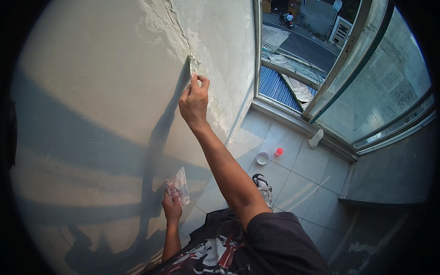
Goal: Applying wall putty to a crack on a wall using a scraper and putty knife.
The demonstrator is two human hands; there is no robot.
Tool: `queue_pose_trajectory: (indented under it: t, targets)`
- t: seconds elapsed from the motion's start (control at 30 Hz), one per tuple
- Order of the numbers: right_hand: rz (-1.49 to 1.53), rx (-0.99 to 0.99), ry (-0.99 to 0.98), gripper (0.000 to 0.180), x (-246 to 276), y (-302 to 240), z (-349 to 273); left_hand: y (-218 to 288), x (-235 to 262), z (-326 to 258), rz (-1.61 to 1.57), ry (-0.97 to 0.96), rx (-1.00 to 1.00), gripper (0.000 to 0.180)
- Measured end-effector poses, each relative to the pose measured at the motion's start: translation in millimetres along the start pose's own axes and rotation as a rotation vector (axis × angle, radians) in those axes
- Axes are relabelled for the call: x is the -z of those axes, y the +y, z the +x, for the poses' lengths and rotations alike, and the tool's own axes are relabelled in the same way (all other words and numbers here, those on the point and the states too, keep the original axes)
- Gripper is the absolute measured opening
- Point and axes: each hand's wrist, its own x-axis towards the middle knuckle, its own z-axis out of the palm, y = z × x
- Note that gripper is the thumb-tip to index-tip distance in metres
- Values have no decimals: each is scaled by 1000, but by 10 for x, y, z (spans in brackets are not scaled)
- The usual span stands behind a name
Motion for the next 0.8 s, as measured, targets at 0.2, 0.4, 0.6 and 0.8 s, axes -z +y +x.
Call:
queue_pose_trajectory:
  t: [0.2,0.4,0.6,0.8]
  targets:
    - [26,-35,-140,44,72,-36,-477,172,-36,-49,14,-37,40,34]
    - [103,88,-118,49,303,213,-205,192,-129,-59,83,22,-39,36]
    - [144,312,-76,52,233,577,364,220,-274,-90,102,23,3,37]
    - [-55,405,-281,52,245,979,266,290,-417,-166,196,5,104,42]
